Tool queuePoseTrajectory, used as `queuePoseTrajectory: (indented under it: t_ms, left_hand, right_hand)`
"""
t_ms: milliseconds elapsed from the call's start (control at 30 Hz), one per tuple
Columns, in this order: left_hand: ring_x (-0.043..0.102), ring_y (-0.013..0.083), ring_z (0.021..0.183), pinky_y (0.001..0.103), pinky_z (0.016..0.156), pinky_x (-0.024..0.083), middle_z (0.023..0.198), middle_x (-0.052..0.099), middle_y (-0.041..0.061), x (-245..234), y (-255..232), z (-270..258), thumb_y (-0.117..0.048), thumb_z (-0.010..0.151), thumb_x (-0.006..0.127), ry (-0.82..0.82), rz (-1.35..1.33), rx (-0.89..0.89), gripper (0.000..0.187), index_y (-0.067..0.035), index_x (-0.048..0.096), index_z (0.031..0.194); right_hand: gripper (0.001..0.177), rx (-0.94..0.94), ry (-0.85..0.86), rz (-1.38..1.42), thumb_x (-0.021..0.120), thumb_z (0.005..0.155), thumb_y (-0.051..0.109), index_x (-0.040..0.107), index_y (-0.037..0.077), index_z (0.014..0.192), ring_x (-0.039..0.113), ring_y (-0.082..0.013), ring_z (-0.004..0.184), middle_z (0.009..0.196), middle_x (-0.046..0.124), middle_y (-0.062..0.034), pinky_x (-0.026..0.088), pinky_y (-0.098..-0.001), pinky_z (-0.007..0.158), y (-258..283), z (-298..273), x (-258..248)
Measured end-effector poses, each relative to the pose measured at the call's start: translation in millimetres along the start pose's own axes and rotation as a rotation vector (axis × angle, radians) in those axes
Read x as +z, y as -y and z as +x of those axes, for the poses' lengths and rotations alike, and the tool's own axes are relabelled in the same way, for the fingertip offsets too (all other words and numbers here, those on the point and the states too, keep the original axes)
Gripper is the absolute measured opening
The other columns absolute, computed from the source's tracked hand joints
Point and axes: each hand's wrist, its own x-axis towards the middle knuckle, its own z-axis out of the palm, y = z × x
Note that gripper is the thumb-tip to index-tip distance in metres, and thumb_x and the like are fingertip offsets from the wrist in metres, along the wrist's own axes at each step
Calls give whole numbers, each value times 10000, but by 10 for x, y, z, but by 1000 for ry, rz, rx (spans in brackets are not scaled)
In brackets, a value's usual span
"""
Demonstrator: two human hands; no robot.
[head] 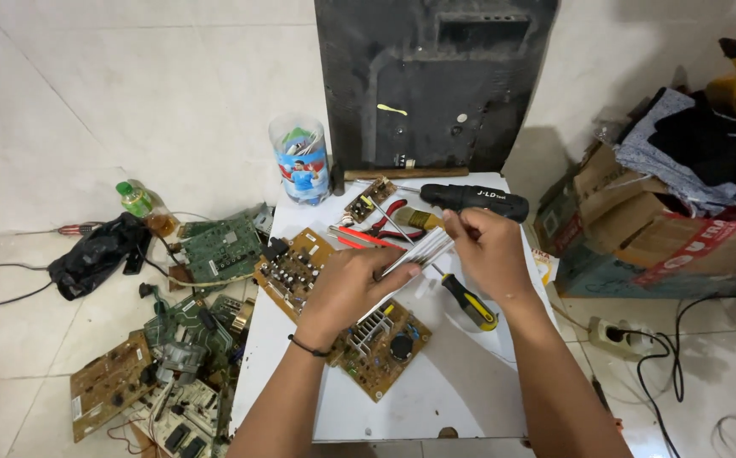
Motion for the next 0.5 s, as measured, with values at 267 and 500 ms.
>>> queuePoseTrajectory:
  t_ms: [267, 500]
  left_hand:
    - [725, 372, 667, 403, 587, 543, 738, 750, 195, -42, -95, -9, -299, 982, 648, 0, 94, 32, 299, -24, 762, 1005]
    - [729, 383, 698, 427, 598, 549, 768, 766, 153, 5, -25, -11, -349, 964, 659, -53, 143, 23, 295, -77, 772, 978]
  right_hand:
    - [494, 42, -57, -10, 649, 1055, 174, 569, 86, 575, 440, -160, 432, 442, 467, -60, 356, -271, 495, 137, 2, -34]
    - [501, 55, -113, 34, 672, 1049, 169, 583, 93, 562, 414, -136, 413, 419, 481, -59, 351, -259, 484, 152, -23, -34]
